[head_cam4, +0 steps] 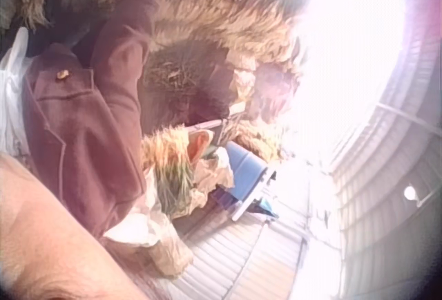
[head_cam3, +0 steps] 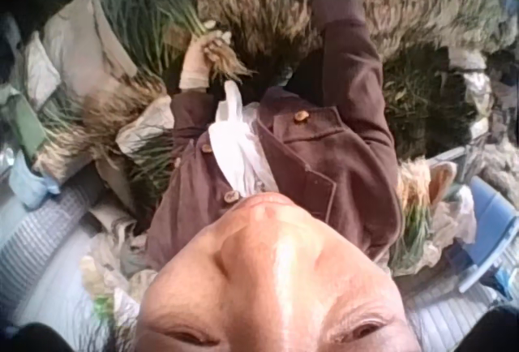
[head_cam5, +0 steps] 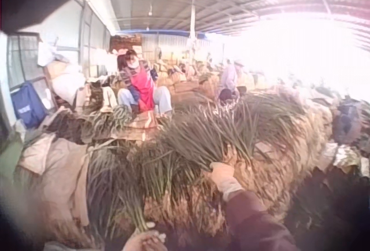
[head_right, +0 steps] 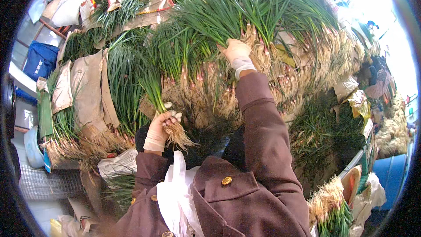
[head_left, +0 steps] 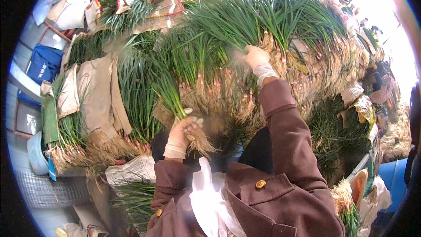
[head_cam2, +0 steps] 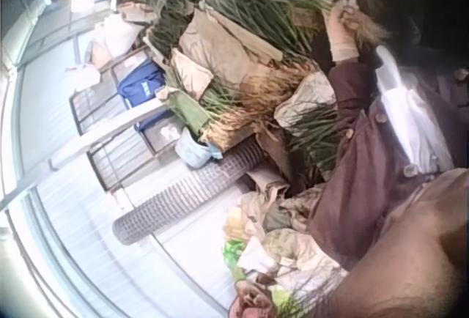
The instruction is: The person sits on the floor and cleans bundles of green onions by hand, removing roots and outer layers. The cleaned onions are placed into a pile on the floor.
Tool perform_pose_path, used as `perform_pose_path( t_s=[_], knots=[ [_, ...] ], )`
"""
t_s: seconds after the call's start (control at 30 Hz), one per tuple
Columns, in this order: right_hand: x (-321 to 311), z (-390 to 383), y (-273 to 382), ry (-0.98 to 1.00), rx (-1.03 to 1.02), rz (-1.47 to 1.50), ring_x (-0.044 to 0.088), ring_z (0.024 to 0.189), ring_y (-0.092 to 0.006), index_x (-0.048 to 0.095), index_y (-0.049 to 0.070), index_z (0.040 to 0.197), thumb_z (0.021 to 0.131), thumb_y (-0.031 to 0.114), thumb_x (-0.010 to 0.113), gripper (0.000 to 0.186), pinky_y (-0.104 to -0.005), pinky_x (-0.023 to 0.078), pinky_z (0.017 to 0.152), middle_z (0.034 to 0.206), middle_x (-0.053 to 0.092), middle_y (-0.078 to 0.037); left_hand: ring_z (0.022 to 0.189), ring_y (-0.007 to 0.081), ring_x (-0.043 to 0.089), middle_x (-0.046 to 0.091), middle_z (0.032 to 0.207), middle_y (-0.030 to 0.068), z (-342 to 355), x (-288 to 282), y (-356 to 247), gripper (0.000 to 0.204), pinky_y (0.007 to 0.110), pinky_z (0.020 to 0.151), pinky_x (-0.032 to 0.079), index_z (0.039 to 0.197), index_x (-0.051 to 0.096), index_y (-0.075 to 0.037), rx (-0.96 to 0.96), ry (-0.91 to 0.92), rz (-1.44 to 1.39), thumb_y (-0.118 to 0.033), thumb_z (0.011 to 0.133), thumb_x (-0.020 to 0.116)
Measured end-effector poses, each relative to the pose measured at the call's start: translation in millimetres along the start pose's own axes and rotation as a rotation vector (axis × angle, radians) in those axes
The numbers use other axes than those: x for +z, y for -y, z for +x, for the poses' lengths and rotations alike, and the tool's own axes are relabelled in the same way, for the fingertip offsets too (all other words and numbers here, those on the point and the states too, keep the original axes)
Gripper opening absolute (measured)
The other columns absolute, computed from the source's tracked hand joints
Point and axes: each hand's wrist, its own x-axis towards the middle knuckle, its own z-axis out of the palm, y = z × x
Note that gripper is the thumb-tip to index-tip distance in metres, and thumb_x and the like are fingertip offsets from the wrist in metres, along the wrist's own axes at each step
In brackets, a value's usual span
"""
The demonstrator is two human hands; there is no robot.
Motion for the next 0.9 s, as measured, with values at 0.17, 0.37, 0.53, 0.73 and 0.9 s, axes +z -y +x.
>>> perform_pose_path(
  t_s=[0.17,0.37,0.53,0.73,0.9],
  knots=[
    [-11,-6,-4,0.601,-0.134,0.980,0.057,0.066,-0.0121,0.074,0.008,0.087,0.087,0.043,0.070,0.035,-0.0278,0.045,0.067,0.076,0.068,-0.002,0.072,0.0178,0.067,0.069,0.088,0.0089,-5,6,-16,0.031,0.030,0.066,0.057,0.113,0.056,-0.004,0.015,0.024,0.020,-0.010,0.086,0.068],
    [-16,-79,26,0.827,-0.338,1.173,0.058,0.074,-0.0089,0.070,0.003,0.098,0.094,0.042,0.062,0.040,-0.0230,0.043,0.072,0.086,0.068,-0.001,0.065,0.0118,0.062,0.067,0.078,0.0035,6,46,-26,0.023,0.024,0.066,0.053,0.094,0.065,-0.005,-0.097,0.095,0.128,-0.026,0.088,0.071],
    [32,-128,52,0.606,-0.450,0.851,0.055,0.084,-0.0123,0.065,0.007,0.099,0.098,0.054,0.049,0.050,-0.0284,0.044,0.079,0.086,0.061,0.000,0.063,0.0078,0.056,0.068,0.081,0.0029,30,55,-17,0.020,0.020,0.056,0.043,0.099,0.065,-0.004,-0.034,0.134,0.224,-0.020,0.089,0.070],
    [52,-165,48,1.065,-0.365,0.966,0.054,0.073,-0.0128,0.062,0.004,0.113,0.097,0.054,0.051,0.053,-0.0272,0.046,0.069,0.088,0.062,-0.003,0.062,0.0074,0.055,0.065,0.081,0.0019,24,22,3,0.014,0.020,0.054,0.041,0.099,0.062,-0.004,0.027,0.124,0.194,-0.010,0.088,0.068],
    [69,-155,26,0.465,-0.352,0.874,0.052,0.069,-0.0123,0.069,0.008,0.088,0.097,0.041,0.056,0.037,-0.0298,0.046,0.065,0.082,0.062,-0.004,0.063,0.0073,0.060,0.071,0.091,0.0136,11,12,2,0.017,0.017,0.055,0.046,0.102,0.061,-0.002,-0.057,0.114,0.137,-0.010,0.088,0.067]
  ],
)
